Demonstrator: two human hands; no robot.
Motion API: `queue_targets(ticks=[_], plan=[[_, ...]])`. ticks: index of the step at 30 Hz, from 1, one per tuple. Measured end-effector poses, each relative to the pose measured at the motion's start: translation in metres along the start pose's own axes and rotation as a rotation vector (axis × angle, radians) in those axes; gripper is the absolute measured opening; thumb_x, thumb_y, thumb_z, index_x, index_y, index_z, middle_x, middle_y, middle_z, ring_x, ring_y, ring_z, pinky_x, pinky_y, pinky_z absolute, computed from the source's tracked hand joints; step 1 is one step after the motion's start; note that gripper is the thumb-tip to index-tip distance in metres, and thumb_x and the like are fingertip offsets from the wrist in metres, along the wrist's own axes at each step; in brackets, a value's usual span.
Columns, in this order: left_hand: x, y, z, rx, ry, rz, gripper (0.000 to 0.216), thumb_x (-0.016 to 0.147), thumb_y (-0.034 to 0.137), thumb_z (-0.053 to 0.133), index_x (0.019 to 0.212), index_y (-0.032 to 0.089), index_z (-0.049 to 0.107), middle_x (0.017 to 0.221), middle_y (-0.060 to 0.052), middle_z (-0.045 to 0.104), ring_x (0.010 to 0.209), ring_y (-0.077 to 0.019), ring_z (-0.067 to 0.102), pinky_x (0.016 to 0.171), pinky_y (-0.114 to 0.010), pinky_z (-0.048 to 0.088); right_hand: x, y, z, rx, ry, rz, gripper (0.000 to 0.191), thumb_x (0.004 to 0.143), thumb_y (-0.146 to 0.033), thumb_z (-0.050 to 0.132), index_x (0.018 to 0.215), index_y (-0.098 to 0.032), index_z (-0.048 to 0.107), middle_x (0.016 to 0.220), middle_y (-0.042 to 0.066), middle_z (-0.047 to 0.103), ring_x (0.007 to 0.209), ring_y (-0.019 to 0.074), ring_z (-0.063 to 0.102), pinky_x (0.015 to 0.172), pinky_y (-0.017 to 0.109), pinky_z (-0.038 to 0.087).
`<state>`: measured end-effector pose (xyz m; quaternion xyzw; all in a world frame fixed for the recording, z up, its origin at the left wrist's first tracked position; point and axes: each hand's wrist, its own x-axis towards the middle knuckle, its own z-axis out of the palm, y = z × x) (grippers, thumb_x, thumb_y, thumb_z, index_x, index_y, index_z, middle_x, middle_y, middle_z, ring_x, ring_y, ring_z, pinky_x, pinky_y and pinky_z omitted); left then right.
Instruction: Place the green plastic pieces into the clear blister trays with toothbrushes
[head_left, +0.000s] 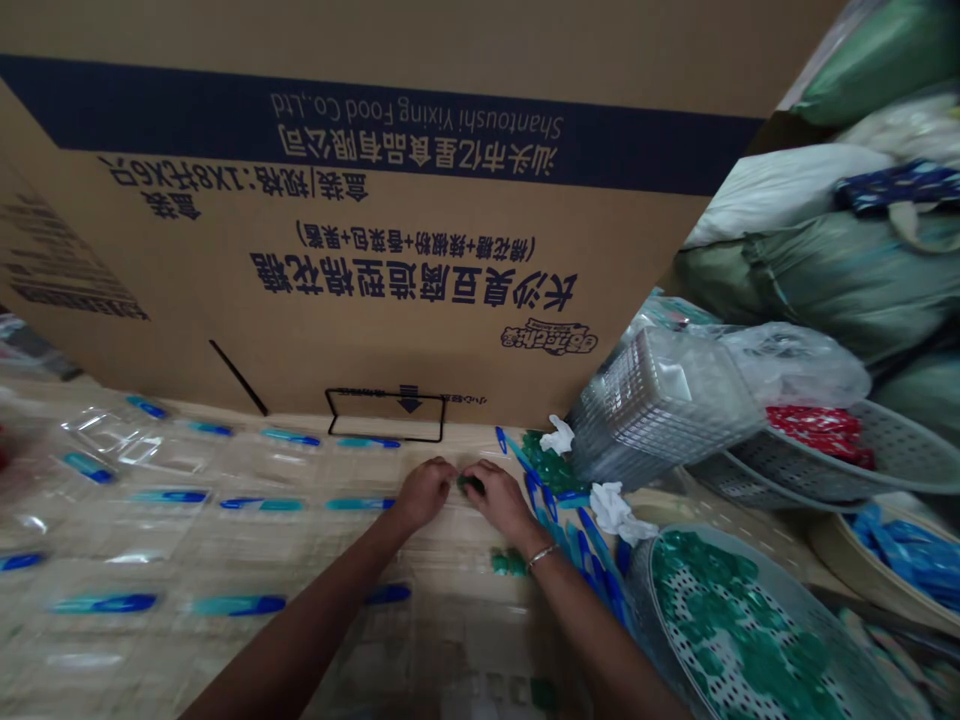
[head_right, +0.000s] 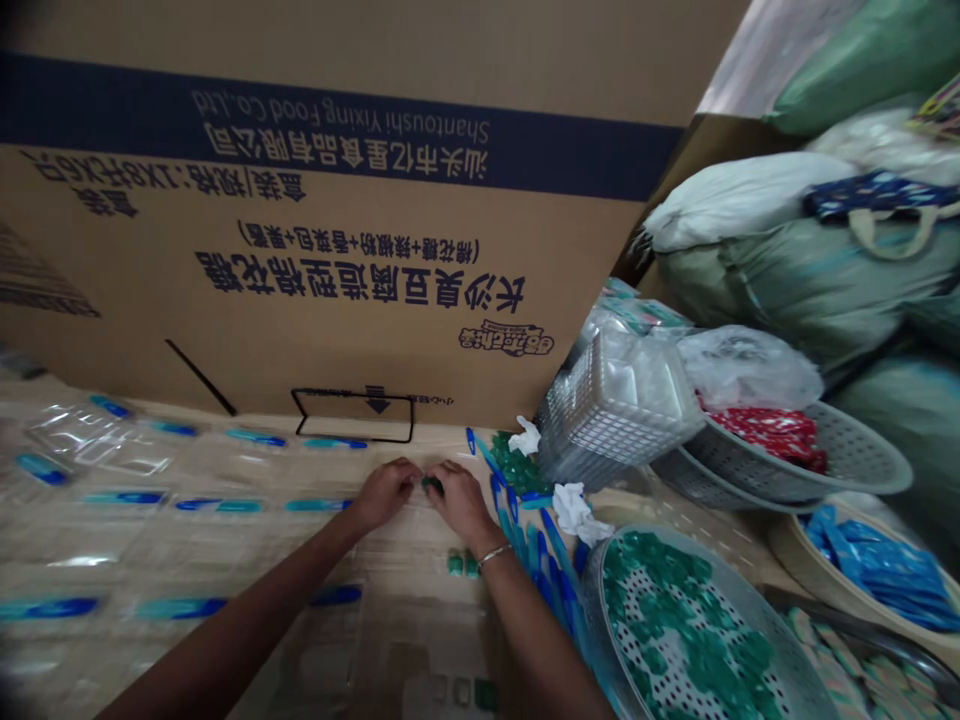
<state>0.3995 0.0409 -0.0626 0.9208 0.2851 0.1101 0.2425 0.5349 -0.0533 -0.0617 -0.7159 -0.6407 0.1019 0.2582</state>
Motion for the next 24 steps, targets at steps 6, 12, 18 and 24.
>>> queue_targets(ticks=[6, 12, 18, 24], plan=[[-0.005, 0.004, -0.006, 0.013, -0.039, 0.082, 0.044, 0.077, 0.012, 0.054, 0.120, 0.020, 0.055, 0.112, -0.008, 0.063, 0.103, -0.0216, 0.057, 0.092, -0.033, 0.044, -0.005, -0.022, -0.010, -0.071, -0.022, 0.023, 0.024, 0.077, -0.007, 0.055, 0.098, -0.016, 0.062, 0.098, 0.008, 0.065, 0.092, 0.0207, 0.059, 0.084, 0.031, 0.043], [-0.005, 0.012, -0.005, 0.205, -0.105, 0.152, 0.032, 0.085, 0.020, 0.047, 0.115, 0.020, 0.059, 0.110, -0.010, 0.062, 0.104, -0.0243, 0.055, 0.088, -0.035, 0.045, -0.098, 0.012, -0.083, -0.237, 0.175, 0.373, 0.021, 0.086, -0.015, 0.046, 0.099, -0.019, 0.061, 0.098, 0.007, 0.065, 0.088, 0.0174, 0.061, 0.076, 0.024, 0.042], [-0.008, 0.020, -0.003, 0.144, -0.045, 0.111, 0.039, 0.081, 0.024, 0.052, 0.119, 0.016, 0.056, 0.113, -0.012, 0.062, 0.107, -0.0250, 0.053, 0.092, -0.036, 0.043, -0.179, 0.086, -0.127, -0.433, 0.045, 0.795, 0.024, 0.079, -0.006, 0.049, 0.094, -0.015, 0.065, 0.088, 0.009, 0.070, 0.081, 0.0184, 0.064, 0.063, 0.022, 0.038], [-0.040, 0.041, -0.010, 0.056, 0.177, 0.158, 0.045, 0.077, 0.026, 0.056, 0.121, 0.016, 0.054, 0.122, -0.011, 0.058, 0.111, -0.0273, 0.050, 0.097, -0.043, 0.039, -0.184, 0.095, -0.123, -0.394, -0.010, 0.692, 0.023, 0.078, -0.010, 0.054, 0.097, -0.018, 0.065, 0.092, 0.005, 0.069, 0.082, 0.0167, 0.064, 0.064, 0.021, 0.037]])
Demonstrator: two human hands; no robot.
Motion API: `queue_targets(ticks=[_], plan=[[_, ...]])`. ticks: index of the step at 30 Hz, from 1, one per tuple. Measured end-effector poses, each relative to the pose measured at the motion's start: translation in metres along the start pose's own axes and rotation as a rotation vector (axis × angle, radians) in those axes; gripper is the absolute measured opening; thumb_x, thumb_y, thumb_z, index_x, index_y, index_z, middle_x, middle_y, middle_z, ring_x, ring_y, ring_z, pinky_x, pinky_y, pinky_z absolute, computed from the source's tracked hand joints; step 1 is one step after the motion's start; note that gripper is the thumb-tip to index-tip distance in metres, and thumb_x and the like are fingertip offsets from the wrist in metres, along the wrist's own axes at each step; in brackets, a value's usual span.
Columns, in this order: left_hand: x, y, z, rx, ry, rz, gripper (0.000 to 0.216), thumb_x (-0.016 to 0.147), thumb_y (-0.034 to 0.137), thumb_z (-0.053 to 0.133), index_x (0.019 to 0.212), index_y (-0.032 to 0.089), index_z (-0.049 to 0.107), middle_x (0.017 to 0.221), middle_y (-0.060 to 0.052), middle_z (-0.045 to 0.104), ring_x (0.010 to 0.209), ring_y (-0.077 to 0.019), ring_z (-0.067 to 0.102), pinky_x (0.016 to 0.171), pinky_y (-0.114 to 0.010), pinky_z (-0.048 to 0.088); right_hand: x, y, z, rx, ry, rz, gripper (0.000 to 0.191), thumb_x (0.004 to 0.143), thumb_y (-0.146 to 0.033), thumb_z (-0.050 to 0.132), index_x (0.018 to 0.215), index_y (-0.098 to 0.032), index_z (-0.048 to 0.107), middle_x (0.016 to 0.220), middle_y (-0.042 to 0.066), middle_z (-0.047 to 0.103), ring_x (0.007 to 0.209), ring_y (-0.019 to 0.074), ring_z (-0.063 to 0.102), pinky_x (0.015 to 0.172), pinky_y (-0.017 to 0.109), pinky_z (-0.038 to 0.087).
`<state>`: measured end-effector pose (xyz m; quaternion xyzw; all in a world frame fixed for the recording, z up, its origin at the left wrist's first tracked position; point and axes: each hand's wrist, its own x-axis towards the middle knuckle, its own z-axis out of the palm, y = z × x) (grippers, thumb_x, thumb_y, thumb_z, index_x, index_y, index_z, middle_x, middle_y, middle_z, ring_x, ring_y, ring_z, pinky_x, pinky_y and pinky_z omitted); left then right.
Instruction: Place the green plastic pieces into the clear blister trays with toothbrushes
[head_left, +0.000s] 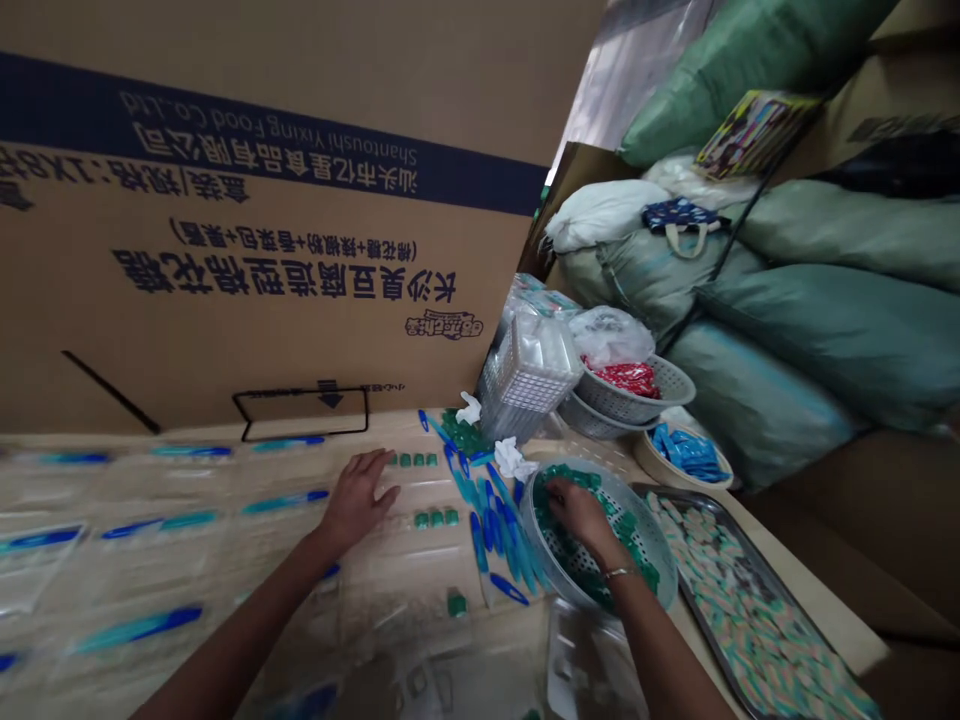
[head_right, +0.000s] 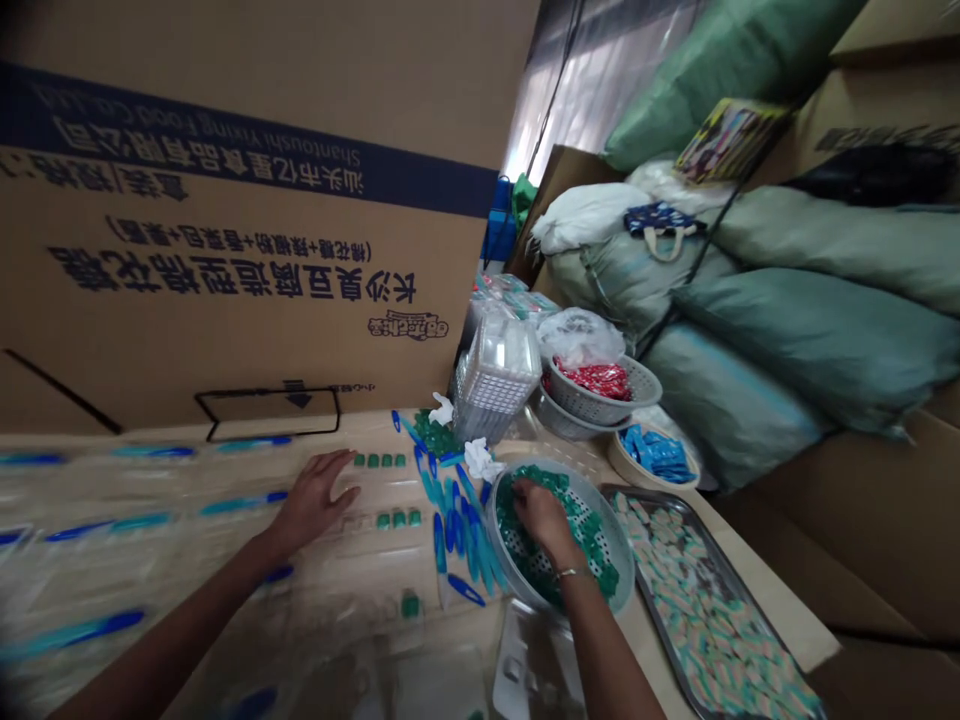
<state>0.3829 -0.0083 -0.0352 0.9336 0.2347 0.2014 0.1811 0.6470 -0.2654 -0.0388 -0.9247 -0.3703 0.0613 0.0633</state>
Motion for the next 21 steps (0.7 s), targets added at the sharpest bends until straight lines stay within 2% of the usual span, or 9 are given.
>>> queue_targets(ticks=[5, 8, 10, 13, 16, 21], plan=[[-0.024, 0.029, 0.001, -0.208, -0.042, -0.064, 0.039, 0.073, 0.019, 0.057, 0.112, 0.018, 0.060, 0.110, -0.009, 0.064, 0.104, -0.0247, 0.056, 0.093, -0.040, 0.044, -0.013, 0.004, -0.007, 0.008, 0.054, 0.008, 0.017, 0.082, -0.017, 0.049, 0.087, -0.015, 0.065, 0.090, 0.008, 0.067, 0.079, 0.0185, 0.063, 0.063, 0.023, 0.037], [-0.030, 0.054, 0.008, -0.395, -0.119, -0.108, 0.030, 0.074, 0.020, 0.055, 0.102, 0.018, 0.064, 0.101, -0.008, 0.067, 0.095, -0.0216, 0.061, 0.086, -0.035, 0.048, -0.018, 0.004, -0.008, 0.054, 0.100, 0.022, 0.019, 0.084, -0.020, 0.046, 0.091, -0.016, 0.064, 0.089, 0.006, 0.067, 0.078, 0.0171, 0.062, 0.065, 0.023, 0.039], [-0.033, 0.073, 0.014, -0.508, -0.186, -0.121, 0.026, 0.073, 0.020, 0.055, 0.096, 0.017, 0.067, 0.095, -0.008, 0.069, 0.087, -0.0200, 0.063, 0.080, -0.031, 0.050, -0.018, 0.003, -0.006, 0.074, 0.119, 0.002, 0.022, 0.084, -0.020, 0.047, 0.098, -0.017, 0.064, 0.097, 0.006, 0.066, 0.081, 0.0162, 0.062, 0.069, 0.022, 0.040], [-0.042, 0.095, 0.021, -0.578, -0.255, -0.111, 0.025, 0.069, 0.019, 0.059, 0.093, 0.017, 0.069, 0.093, -0.008, 0.070, 0.083, -0.0206, 0.064, 0.077, -0.030, 0.050, -0.012, 0.002, -0.004, 0.065, 0.092, -0.034, 0.023, 0.082, -0.015, 0.050, 0.098, -0.017, 0.066, 0.102, 0.007, 0.066, 0.084, 0.0154, 0.062, 0.073, 0.021, 0.040], [-0.055, 0.096, 0.022, -0.570, -0.273, -0.098, 0.025, 0.067, 0.020, 0.061, 0.091, 0.019, 0.069, 0.091, -0.007, 0.070, 0.084, -0.0216, 0.063, 0.078, -0.031, 0.048, -0.007, 0.005, -0.004, 0.043, 0.070, -0.016, 0.021, 0.082, -0.013, 0.049, 0.091, -0.016, 0.067, 0.095, 0.008, 0.068, 0.084, 0.0170, 0.062, 0.070, 0.022, 0.040], [-0.065, 0.076, 0.012, -0.591, -0.231, -0.214, 0.016, 0.069, 0.019, 0.056, 0.080, 0.018, 0.067, 0.080, -0.004, 0.069, 0.073, -0.0182, 0.061, 0.070, -0.027, 0.047, -0.006, 0.009, -0.002, 0.025, 0.045, 0.010, 0.029, 0.080, -0.010, 0.050, 0.104, -0.016, 0.064, 0.100, 0.011, 0.068, 0.088, 0.0194, 0.062, 0.069, 0.023, 0.038]])
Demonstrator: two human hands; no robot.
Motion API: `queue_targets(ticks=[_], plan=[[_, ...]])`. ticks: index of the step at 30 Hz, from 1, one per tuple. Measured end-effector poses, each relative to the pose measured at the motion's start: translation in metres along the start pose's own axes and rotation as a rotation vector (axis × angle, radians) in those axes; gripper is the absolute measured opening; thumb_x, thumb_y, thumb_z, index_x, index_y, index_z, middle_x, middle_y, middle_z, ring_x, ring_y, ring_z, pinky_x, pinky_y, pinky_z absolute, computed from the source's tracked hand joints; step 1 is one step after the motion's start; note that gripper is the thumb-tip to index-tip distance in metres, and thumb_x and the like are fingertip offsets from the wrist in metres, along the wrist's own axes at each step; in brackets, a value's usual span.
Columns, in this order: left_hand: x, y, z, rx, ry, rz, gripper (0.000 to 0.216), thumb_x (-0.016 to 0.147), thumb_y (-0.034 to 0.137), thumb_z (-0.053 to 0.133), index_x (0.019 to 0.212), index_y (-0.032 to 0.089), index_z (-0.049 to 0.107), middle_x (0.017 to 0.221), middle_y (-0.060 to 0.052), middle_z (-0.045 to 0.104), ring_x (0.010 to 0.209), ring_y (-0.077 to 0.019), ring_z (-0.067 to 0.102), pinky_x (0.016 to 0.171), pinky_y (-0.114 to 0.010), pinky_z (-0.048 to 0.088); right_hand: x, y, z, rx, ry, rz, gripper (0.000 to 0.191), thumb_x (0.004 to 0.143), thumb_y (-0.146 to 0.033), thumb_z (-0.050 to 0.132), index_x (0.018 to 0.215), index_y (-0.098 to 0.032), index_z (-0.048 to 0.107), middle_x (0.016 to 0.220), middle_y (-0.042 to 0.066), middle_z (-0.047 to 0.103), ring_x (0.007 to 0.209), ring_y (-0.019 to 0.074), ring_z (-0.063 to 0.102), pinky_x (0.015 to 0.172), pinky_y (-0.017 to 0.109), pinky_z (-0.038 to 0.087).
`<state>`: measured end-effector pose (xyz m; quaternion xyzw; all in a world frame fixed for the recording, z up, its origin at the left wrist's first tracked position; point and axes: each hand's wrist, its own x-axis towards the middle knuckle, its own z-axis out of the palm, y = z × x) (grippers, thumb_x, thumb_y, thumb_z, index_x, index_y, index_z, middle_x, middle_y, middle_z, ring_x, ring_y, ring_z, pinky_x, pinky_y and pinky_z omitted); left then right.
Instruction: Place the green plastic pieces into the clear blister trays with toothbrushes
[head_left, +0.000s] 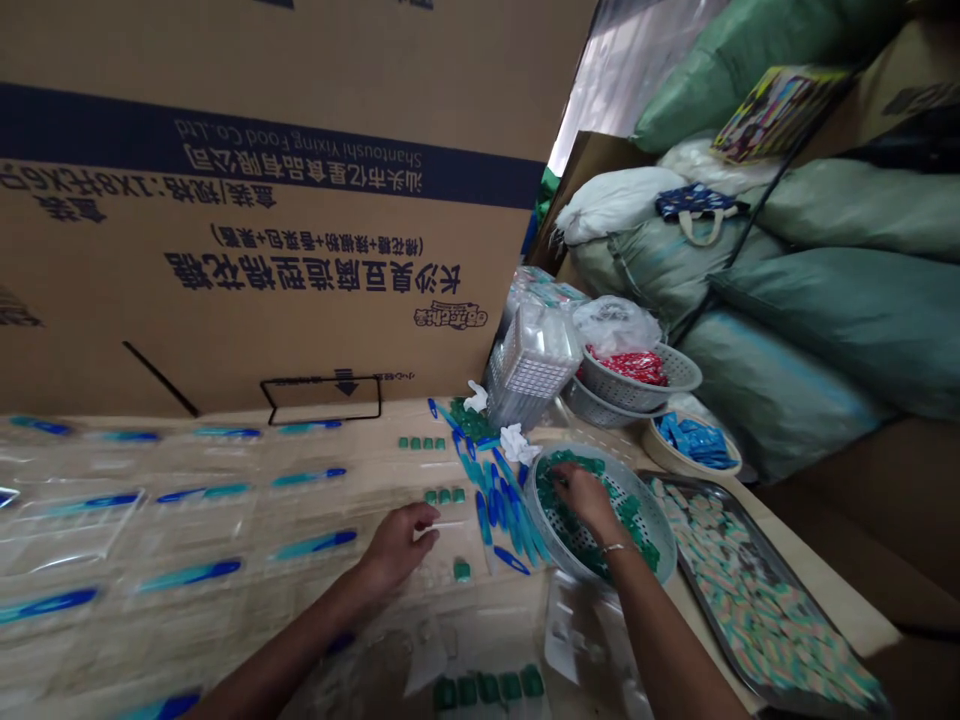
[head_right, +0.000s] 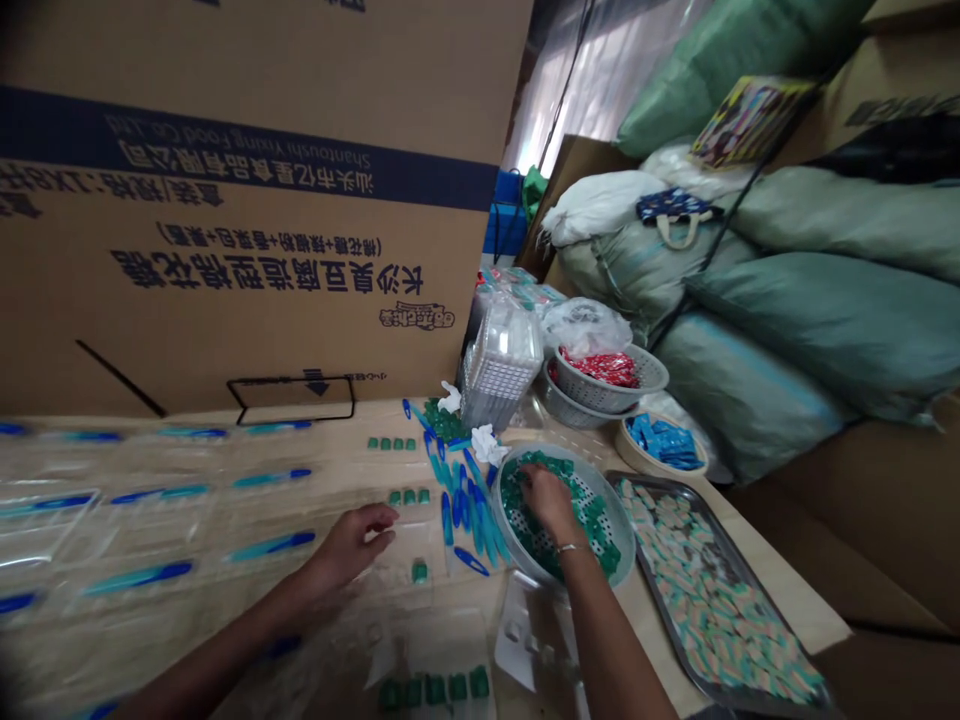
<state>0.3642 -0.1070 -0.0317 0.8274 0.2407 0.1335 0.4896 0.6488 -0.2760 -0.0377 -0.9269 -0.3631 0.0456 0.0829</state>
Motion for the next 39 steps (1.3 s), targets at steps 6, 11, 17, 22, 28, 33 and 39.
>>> queue_targets(ticks=[6, 11, 17, 22, 28, 33, 39], plan=[[-0.003, 0.001, 0.000, -0.045, -0.043, 0.040, 0.014, 0.070, 0.020, 0.053, 0.078, 0.017, 0.064, 0.079, -0.004, 0.067, 0.074, -0.0175, 0.061, 0.070, -0.026, 0.046, -0.004, 0.001, 0.003, 0.036, 0.000, 0.020, 0.025, 0.078, -0.011, 0.050, 0.097, -0.013, 0.065, 0.095, 0.011, 0.068, 0.085, 0.0198, 0.063, 0.069, 0.023, 0.039], [-0.006, -0.002, 0.007, -0.067, -0.032, 0.017, 0.013, 0.068, 0.018, 0.054, 0.075, 0.017, 0.065, 0.074, -0.004, 0.067, 0.070, -0.0174, 0.060, 0.068, -0.027, 0.045, 0.002, 0.002, 0.004, 0.098, 0.018, -0.058, 0.031, 0.073, -0.006, 0.048, 0.098, -0.016, 0.065, 0.102, 0.005, 0.067, 0.089, 0.0156, 0.062, 0.077, 0.022, 0.040], [-0.011, 0.000, 0.006, -0.230, 0.009, -0.087, 0.013, 0.066, 0.021, 0.058, 0.076, 0.017, 0.066, 0.068, -0.002, 0.065, 0.065, -0.0163, 0.059, 0.062, -0.025, 0.043, -0.005, -0.013, -0.001, 0.154, 0.073, -0.078, 0.018, 0.072, -0.013, 0.047, 0.077, -0.015, 0.064, 0.073, 0.005, 0.067, 0.068, 0.0190, 0.061, 0.063, 0.025, 0.040], [-0.007, 0.010, 0.012, -0.342, 0.018, -0.137, 0.012, 0.065, 0.022, 0.057, 0.070, 0.016, 0.065, 0.060, 0.000, 0.061, 0.058, -0.0142, 0.055, 0.057, -0.024, 0.040, -0.027, -0.020, -0.018, 0.209, 0.191, -0.099, 0.019, 0.076, -0.019, 0.045, 0.081, -0.017, 0.063, 0.076, 0.005, 0.067, 0.069, 0.0181, 0.061, 0.063, 0.024, 0.041], [-0.004, 0.008, 0.011, -0.136, 0.050, -0.091, 0.014, 0.062, 0.025, 0.056, 0.071, 0.020, 0.065, 0.073, -0.004, 0.067, 0.069, -0.0195, 0.059, 0.063, -0.028, 0.044, -0.012, -0.003, -0.030, -0.025, 0.093, 0.096, 0.021, 0.080, -0.014, 0.048, 0.086, -0.019, 0.067, 0.089, 0.009, 0.071, 0.084, 0.0200, 0.063, 0.065, 0.024, 0.038], [-0.005, 0.000, 0.001, -0.093, 0.061, -0.087, 0.015, 0.065, 0.027, 0.054, 0.071, 0.019, 0.064, 0.072, -0.004, 0.067, 0.070, -0.0202, 0.060, 0.063, -0.029, 0.045, 0.004, -0.009, -0.012, -0.007, 0.028, 0.043, 0.017, 0.073, -0.006, 0.054, 0.078, -0.016, 0.067, 0.082, 0.009, 0.069, 0.079, 0.0190, 0.063, 0.065, 0.023, 0.038], [-0.008, 0.006, 0.003, -0.330, 0.123, -0.154, 0.013, 0.062, 0.029, 0.064, 0.068, 0.019, 0.066, 0.067, -0.002, 0.066, 0.066, -0.0172, 0.058, 0.063, -0.026, 0.044, -0.021, -0.036, -0.014, 0.217, 0.048, -0.089, 0.013, 0.076, -0.013, 0.049, 0.080, -0.015, 0.061, 0.075, 0.005, 0.065, 0.069, 0.0169, 0.061, 0.063, 0.024, 0.042]])
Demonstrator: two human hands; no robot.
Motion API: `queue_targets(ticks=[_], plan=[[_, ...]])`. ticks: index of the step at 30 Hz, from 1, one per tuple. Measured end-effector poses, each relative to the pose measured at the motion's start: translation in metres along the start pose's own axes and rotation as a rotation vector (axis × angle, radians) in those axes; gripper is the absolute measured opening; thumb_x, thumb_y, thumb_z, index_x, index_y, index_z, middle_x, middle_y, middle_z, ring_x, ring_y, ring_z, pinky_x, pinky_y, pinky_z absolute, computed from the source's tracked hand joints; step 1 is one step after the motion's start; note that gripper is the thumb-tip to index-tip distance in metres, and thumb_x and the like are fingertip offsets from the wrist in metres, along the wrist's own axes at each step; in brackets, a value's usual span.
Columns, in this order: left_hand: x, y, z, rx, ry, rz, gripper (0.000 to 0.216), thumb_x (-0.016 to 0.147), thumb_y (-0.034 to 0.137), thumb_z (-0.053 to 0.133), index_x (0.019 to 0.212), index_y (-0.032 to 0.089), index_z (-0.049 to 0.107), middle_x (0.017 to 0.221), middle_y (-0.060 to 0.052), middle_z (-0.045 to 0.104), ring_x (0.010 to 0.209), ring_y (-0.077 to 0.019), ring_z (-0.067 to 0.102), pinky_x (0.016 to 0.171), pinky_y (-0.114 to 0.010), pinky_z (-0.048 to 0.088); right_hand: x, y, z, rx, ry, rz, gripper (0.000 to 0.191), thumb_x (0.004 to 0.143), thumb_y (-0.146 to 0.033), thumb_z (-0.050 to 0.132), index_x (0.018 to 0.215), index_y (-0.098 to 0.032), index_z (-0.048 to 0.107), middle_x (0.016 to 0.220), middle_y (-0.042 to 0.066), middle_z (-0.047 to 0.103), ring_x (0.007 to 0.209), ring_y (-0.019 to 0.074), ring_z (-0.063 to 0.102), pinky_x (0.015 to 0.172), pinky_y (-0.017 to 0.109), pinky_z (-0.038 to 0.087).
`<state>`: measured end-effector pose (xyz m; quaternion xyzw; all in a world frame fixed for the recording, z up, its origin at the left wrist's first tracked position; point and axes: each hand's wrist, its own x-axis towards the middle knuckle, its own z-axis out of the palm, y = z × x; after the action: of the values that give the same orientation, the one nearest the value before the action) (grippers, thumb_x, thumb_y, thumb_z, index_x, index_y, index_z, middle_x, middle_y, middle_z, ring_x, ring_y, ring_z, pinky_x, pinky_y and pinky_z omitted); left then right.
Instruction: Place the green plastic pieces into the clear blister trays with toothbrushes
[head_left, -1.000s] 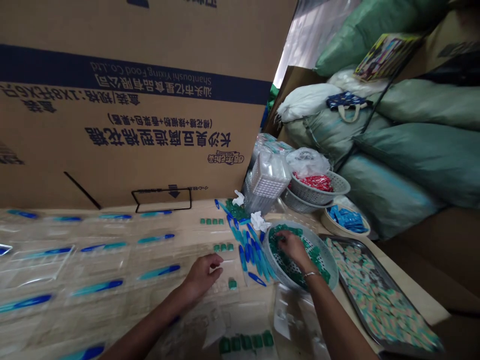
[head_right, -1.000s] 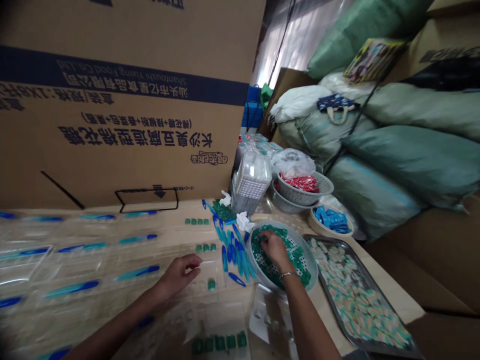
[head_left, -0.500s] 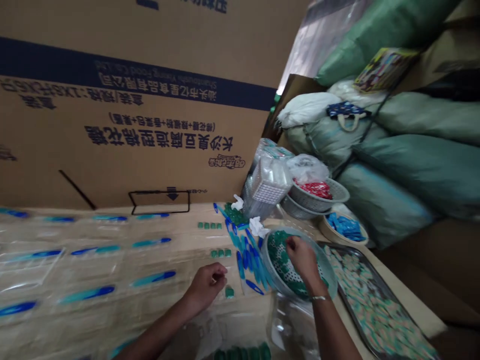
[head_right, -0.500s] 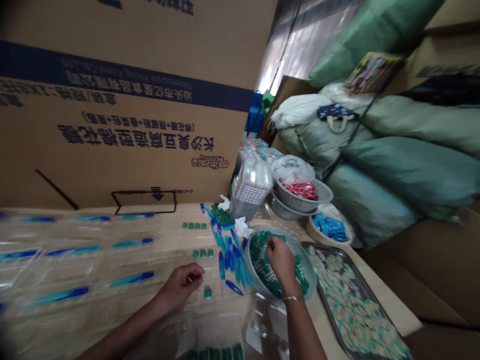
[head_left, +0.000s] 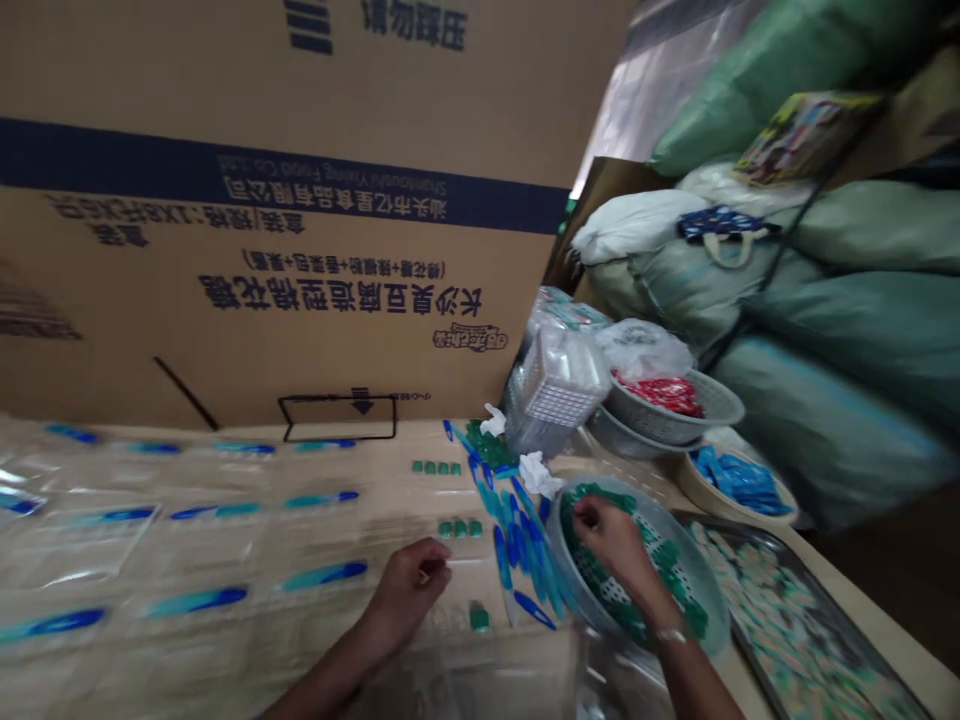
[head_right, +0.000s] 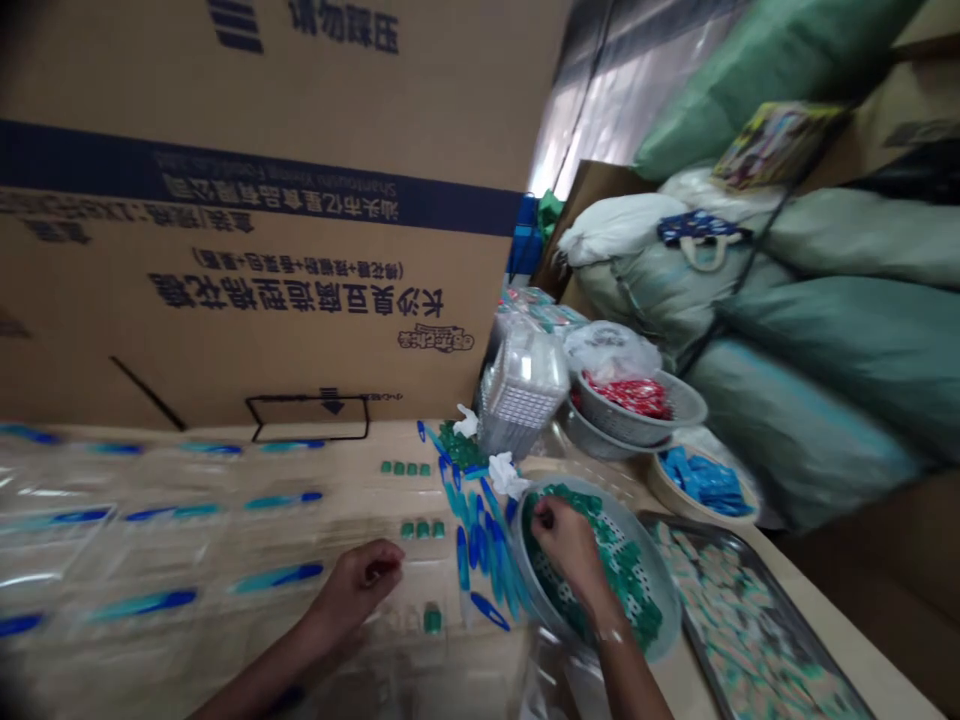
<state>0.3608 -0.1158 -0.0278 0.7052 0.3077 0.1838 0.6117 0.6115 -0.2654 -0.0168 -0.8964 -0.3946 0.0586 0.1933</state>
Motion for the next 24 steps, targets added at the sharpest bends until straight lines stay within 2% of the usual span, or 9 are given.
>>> queue_targets(ticks=[3, 4, 6, 9, 12, 15, 18, 24], plan=[[0.004, 0.003, 0.017, -0.318, 0.007, -0.098, 0.025, 0.061, 0.035, 0.070, 0.079, 0.019, 0.069, 0.072, -0.003, 0.067, 0.068, -0.0164, 0.060, 0.065, -0.027, 0.045, -0.025, -0.049, 0.012, 0.435, -0.069, -0.225, 0.009, 0.076, -0.021, 0.050, 0.079, -0.020, 0.058, 0.070, 0.001, 0.062, 0.064, 0.0164, 0.058, 0.060, 0.024, 0.045], [0.007, 0.003, 0.021, -0.415, 0.023, -0.138, 0.029, 0.059, 0.037, 0.073, 0.081, 0.019, 0.069, 0.072, -0.002, 0.067, 0.067, -0.0160, 0.060, 0.065, -0.027, 0.045, -0.033, -0.066, 0.018, 0.513, -0.108, -0.287, 0.007, 0.074, -0.020, 0.051, 0.076, -0.021, 0.058, 0.070, 0.001, 0.062, 0.063, 0.0165, 0.058, 0.059, 0.025, 0.046], [0.011, 0.001, 0.024, -0.551, 0.070, -0.191, 0.033, 0.050, 0.036, 0.079, 0.077, 0.018, 0.069, 0.065, -0.001, 0.066, 0.061, -0.0148, 0.059, 0.062, -0.027, 0.044, -0.044, -0.097, 0.032, 0.558, -0.147, -0.352, 0.009, 0.070, -0.016, 0.051, 0.073, -0.022, 0.058, 0.071, 0.000, 0.061, 0.063, 0.0165, 0.058, 0.059, 0.026, 0.047], [0.014, -0.002, 0.010, -0.627, 0.126, -0.257, 0.034, 0.038, 0.030, 0.084, 0.064, 0.015, 0.068, 0.056, 0.001, 0.064, 0.054, -0.0117, 0.054, 0.058, -0.024, 0.041, -0.045, -0.124, 0.052, 0.630, -0.147, -0.355, 0.012, 0.068, -0.013, 0.052, 0.075, -0.021, 0.058, 0.074, 0.001, 0.060, 0.064, 0.0160, 0.059, 0.060, 0.027, 0.048], [0.014, -0.001, -0.012, -0.651, 0.131, -0.325, 0.033, 0.039, 0.029, 0.084, 0.065, 0.015, 0.069, 0.059, 0.000, 0.066, 0.053, -0.0097, 0.054, 0.056, -0.023, 0.040, -0.038, -0.134, 0.067, 0.785, -0.154, -0.331, 0.011, 0.070, -0.017, 0.055, 0.079, -0.020, 0.060, 0.075, 0.001, 0.060, 0.064, 0.0148, 0.060, 0.059, 0.025, 0.050], [0.013, 0.002, -0.027, -0.663, 0.137, -0.266, 0.030, 0.039, 0.024, 0.085, 0.061, 0.014, 0.067, 0.056, 0.001, 0.065, 0.050, -0.0087, 0.053, 0.056, -0.022, 0.040, -0.032, -0.140, 0.076, 0.898, -0.150, -0.342, 0.013, 0.069, -0.017, 0.058, 0.081, -0.020, 0.063, 0.077, 0.000, 0.060, 0.067, 0.0136, 0.059, 0.061, 0.024, 0.050], [0.017, 0.003, -0.033, -0.734, 0.135, -0.277, 0.029, 0.042, 0.024, 0.084, 0.062, 0.013, 0.067, 0.056, 0.000, 0.066, 0.052, -0.0098, 0.056, 0.058, -0.023, 0.043, -0.029, -0.145, 0.083, 0.993, -0.140, -0.317, 0.015, 0.069, -0.020, 0.062, 0.083, -0.020, 0.065, 0.076, 0.000, 0.060, 0.067, 0.0132, 0.058, 0.062, 0.023, 0.049], [0.020, -0.005, -0.034, -0.811, 0.102, -0.277, 0.028, 0.045, 0.021, 0.082, 0.066, 0.013, 0.065, 0.065, -0.002, 0.068, 0.060, -0.0121, 0.060, 0.063, -0.025, 0.046, -0.030, -0.151, 0.099, 1.157, -0.128, -0.164, 0.020, 0.070, -0.028, 0.066, 0.088, -0.019, 0.064, 0.074, 0.000, 0.064, 0.070, 0.0152, 0.060, 0.064, 0.025, 0.049]])
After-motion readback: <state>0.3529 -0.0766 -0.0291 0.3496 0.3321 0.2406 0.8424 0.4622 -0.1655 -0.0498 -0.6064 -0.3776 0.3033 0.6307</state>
